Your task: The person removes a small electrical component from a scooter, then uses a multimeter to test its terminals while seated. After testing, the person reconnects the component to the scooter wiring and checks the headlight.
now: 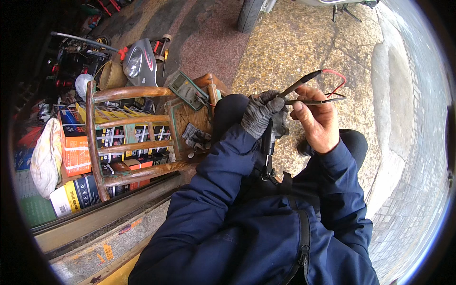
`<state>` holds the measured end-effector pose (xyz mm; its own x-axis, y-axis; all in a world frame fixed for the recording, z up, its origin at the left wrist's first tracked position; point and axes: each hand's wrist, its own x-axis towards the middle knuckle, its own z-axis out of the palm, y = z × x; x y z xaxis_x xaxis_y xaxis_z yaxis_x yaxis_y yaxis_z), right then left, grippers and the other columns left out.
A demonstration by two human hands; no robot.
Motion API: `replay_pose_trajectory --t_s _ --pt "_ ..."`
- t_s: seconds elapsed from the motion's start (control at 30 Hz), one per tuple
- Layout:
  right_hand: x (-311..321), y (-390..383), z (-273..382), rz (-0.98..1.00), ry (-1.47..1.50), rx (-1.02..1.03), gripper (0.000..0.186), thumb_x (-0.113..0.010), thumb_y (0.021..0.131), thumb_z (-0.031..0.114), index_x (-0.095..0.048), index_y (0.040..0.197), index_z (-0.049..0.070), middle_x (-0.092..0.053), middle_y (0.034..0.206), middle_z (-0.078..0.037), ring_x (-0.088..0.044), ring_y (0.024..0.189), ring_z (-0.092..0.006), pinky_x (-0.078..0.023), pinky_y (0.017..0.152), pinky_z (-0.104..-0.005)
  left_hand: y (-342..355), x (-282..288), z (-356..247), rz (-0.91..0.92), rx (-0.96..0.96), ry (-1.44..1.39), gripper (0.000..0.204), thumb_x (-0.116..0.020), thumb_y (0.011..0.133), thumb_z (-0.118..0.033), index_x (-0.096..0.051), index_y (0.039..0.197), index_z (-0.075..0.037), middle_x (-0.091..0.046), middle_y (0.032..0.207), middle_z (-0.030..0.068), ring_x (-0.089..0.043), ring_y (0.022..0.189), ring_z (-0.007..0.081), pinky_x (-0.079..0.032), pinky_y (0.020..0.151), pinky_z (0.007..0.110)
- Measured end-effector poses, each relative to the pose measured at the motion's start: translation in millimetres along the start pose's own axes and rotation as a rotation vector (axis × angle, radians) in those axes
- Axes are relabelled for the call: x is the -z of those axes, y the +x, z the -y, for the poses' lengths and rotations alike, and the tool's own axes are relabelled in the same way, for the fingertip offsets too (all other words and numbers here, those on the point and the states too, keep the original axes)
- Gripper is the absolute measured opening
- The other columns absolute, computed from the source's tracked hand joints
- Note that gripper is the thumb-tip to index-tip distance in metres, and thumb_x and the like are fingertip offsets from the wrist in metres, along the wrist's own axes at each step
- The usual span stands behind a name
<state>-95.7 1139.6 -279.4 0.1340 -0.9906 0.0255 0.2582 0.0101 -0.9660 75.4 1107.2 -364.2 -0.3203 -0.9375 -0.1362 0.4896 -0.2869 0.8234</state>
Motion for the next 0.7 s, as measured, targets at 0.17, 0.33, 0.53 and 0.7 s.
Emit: replay_pose_trajectory --t_s 0.17,0.33,0.53,0.7 --pt "-6 6 0 -0.033 -0.076 0.054 0.026 -0.064 0.092 0.007 -0.056 0.115 -0.003 -0.062 0.092 -0.001 -0.055 0.082 -0.007 -0.046 0.074 -0.0231 -4 -9 -7 -0.002 0.052 0.007 0.019 -0.076 0.085 -0.021 -0.07 0.098 -0.007 -0.068 0.082 0.0 -0.058 0.067 0.0072 -0.048 0.062 0.023" --pt "-7 12 -2 -0.11 -0.253 0.09 0.007 -0.063 0.091 0.004 -0.064 0.094 -0.001 -0.062 0.07 -0.004 -0.058 0.064 -0.0108 -0.047 0.06 -0.0272 -5 -12 -8 0.095 0.165 -0.011 0.026 -0.073 0.087 -0.027 -0.066 0.106 -0.01 -0.067 0.082 0.002 -0.061 0.062 0.0127 -0.051 0.052 0.029" --pt "2 14 -2 -0.055 -0.386 0.162 0.006 -0.066 0.084 0.002 -0.064 0.088 -0.002 -0.063 0.072 -0.013 -0.062 0.064 -0.0223 -0.048 0.059 -0.0325 -11 -10 -11 0.12 0.354 -0.284 0.039 -0.068 0.086 -0.044 -0.063 0.108 -0.012 -0.066 0.083 0.0048 -0.06 0.061 0.0166 -0.05 0.048 0.031" --pt "5 16 0 -0.023 -0.384 0.179 0.006 -0.065 0.083 -0.001 -0.063 0.088 -0.003 -0.061 0.074 -0.013 -0.061 0.065 -0.0227 -0.048 0.059 -0.0327 -11 -17 -18 0.018 0.4 -0.211 0.037 -0.064 0.09 -0.044 -0.066 0.103 -0.009 -0.067 0.086 0.0046 -0.059 0.063 0.0133 -0.048 0.051 0.027"
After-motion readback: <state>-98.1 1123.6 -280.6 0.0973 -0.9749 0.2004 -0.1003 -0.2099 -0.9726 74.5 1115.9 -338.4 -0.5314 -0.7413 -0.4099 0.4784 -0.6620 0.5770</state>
